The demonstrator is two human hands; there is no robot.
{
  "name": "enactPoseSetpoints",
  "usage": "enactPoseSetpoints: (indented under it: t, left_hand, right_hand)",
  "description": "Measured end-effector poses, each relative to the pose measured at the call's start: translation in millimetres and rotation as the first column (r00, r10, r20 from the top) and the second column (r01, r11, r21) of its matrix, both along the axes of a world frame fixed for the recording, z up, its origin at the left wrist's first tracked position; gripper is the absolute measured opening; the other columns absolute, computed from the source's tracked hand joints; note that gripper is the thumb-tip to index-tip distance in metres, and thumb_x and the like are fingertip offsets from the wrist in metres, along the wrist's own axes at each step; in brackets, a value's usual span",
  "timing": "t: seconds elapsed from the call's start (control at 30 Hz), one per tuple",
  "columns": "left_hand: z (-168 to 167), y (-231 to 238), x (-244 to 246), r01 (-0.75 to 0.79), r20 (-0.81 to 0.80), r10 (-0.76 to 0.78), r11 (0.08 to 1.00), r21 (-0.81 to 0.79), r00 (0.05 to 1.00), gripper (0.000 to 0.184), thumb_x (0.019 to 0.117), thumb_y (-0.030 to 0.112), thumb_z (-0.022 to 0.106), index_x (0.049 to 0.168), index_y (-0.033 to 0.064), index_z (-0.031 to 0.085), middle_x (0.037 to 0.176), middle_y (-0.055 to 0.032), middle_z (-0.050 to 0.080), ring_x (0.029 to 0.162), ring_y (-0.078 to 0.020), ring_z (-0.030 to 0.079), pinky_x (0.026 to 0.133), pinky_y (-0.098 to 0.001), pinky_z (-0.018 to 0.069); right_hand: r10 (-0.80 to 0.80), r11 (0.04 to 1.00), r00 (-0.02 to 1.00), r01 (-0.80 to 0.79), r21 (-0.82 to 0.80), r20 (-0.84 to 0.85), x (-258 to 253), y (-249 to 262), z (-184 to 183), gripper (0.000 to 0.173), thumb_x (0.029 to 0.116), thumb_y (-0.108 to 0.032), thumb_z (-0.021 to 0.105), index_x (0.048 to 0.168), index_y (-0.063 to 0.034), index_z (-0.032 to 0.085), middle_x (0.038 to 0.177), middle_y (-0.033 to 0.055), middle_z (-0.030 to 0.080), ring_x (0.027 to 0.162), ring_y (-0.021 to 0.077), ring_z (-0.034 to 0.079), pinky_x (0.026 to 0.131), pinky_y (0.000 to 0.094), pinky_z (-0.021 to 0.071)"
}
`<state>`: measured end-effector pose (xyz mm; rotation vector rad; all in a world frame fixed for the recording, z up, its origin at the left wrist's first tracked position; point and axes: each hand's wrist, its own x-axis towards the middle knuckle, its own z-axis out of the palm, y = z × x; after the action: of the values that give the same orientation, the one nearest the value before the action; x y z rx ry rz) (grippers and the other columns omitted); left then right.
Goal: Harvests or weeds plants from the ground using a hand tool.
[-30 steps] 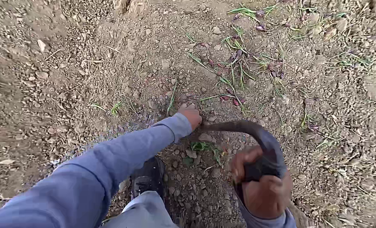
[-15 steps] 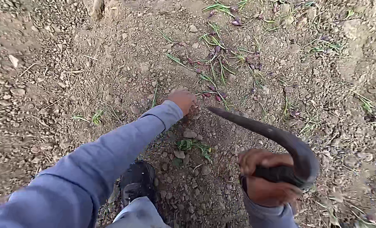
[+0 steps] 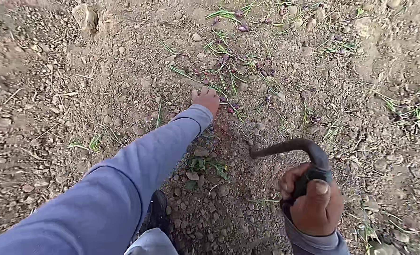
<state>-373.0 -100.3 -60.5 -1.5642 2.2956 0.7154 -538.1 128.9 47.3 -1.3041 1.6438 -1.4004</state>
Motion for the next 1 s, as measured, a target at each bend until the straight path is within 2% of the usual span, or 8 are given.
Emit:
enactPoseSetpoints:
  t: [0.07,0.17,0.3,0.37,0.53,0.7,0.87,1.0]
  left_hand:
    - [1.3,-2.7,-0.5,0.068,0.076,-0.069,0.998,0.016,0.995,0.027,0.1022,0.012,0.063,0.127,0.0061,0.070,0.145,-0.0123,0.057,0.143,-0.0367,0.043,0.109,-0.0648,0.0352]
    - [7.4,-3.2,0.2,0.075,0.056,-0.076,0.997,0.016,0.995,0.027,0.1074,0.009,0.049,0.130,0.0022,0.064,0.136,-0.0181,0.065,0.142,-0.0383,0.048,0.110,-0.0616,0.0377]
    - [7.6,-3.4,-9.7,0.142,0.162,-0.166,0.978,0.150,0.973,0.031,0.1015,0.011,0.062,0.131,0.0035,0.067,0.148,-0.0168,0.056,0.145,-0.0416,0.042,0.108,-0.0696,0.0377]
    - [9.4,-0.5,-13.7,0.185,0.195,-0.208,0.974,0.129,0.959,0.029,0.0985,0.008,0.066,0.127,0.0042,0.071,0.150,-0.0153,0.054,0.144,-0.0418,0.042,0.104,-0.0709,0.0386]
    - [3.1,22.4,1.1,0.157,0.107,-0.162,0.986,0.054,0.981,0.028,0.1043,0.018,0.060,0.127,0.0064,0.071,0.147,-0.0136,0.056,0.143,-0.0389,0.043,0.108,-0.0671,0.0356]
    - [1.7,30.9,-9.0,0.077,0.082,-0.078,0.997,0.019,0.994,0.027,0.1019,0.021,0.066,0.125,0.0081,0.073,0.143,-0.0135,0.059,0.144,-0.0383,0.043,0.110,-0.0664,0.0342]
    - [-4.4,52.8,-20.4,0.062,0.034,-0.060,0.997,-0.044,0.998,0.028,0.1063,0.015,0.055,0.127,-0.0015,0.065,0.135,-0.0213,0.065,0.138,-0.0402,0.052,0.113,-0.0637,0.0348]
    - [22.3,48.8,-34.3,0.069,-0.024,-0.068,0.997,0.043,0.997,0.024,0.1064,0.012,0.055,0.125,0.0009,0.066,0.126,-0.0204,0.070,0.131,-0.0393,0.058,0.115,-0.0597,0.0351]
  right_hand:
    - [0.058,0.982,0.969,-0.011,-0.190,0.240,-2.4,-2.4,17.8,0.046,0.0954,-0.067,0.052,0.097,-0.0238,0.065,0.063,-0.0096,0.061,0.048,0.0029,0.057,0.046,0.0201,0.0513]
    - [0.166,0.931,0.956,-0.071,-0.357,0.241,-8.0,-9.3,3.8,0.048,0.0946,-0.069,0.052,0.096,-0.0241,0.066,0.065,-0.0095,0.061,0.053,0.0047,0.059,0.052,0.0223,0.0533]
    - [-0.017,0.992,0.997,0.026,0.127,-0.075,-2.5,-22.0,-58.7,0.073,0.0953,-0.078,0.035,0.093,-0.0080,0.057,0.060,-0.0072,0.053,0.047,0.0032,0.053,0.044,0.0262,0.0493]
    - [-0.025,0.979,0.994,0.044,0.197,-0.102,-3.4,-30.0,-58.8,0.077,0.0953,-0.079,0.033,0.095,-0.0055,0.057,0.059,-0.0069,0.052,0.046,0.0035,0.052,0.043,0.0266,0.0487]
    - [-0.031,1.000,0.998,0.031,0.001,0.057,-16.8,-17.8,-51.3,0.054,0.0972,-0.073,0.038,0.091,-0.0227,0.055,0.060,-0.0136,0.053,0.047,-0.0010,0.053,0.042,0.0206,0.0474]
    - [-0.005,1.000,0.985,0.003,0.008,0.171,-30.9,-17.0,-27.5,0.050,0.0974,-0.071,0.042,0.095,-0.0234,0.056,0.062,-0.0133,0.056,0.047,0.0008,0.054,0.042,0.0216,0.0491]
    - [0.200,0.909,0.901,-0.023,-0.417,0.385,-51.1,-6.4,11.2,0.036,0.0940,-0.053,0.064,0.096,-0.0170,0.064,0.066,-0.0047,0.060,0.052,0.0097,0.058,0.050,0.0266,0.0550]
    - [0.036,0.998,0.982,-0.027,-0.051,0.185,-39.7,-19.7,-56.4,0.049,0.0966,-0.073,0.042,0.096,-0.0252,0.056,0.062,-0.0174,0.056,0.050,-0.0030,0.056,0.045,0.0202,0.0502]
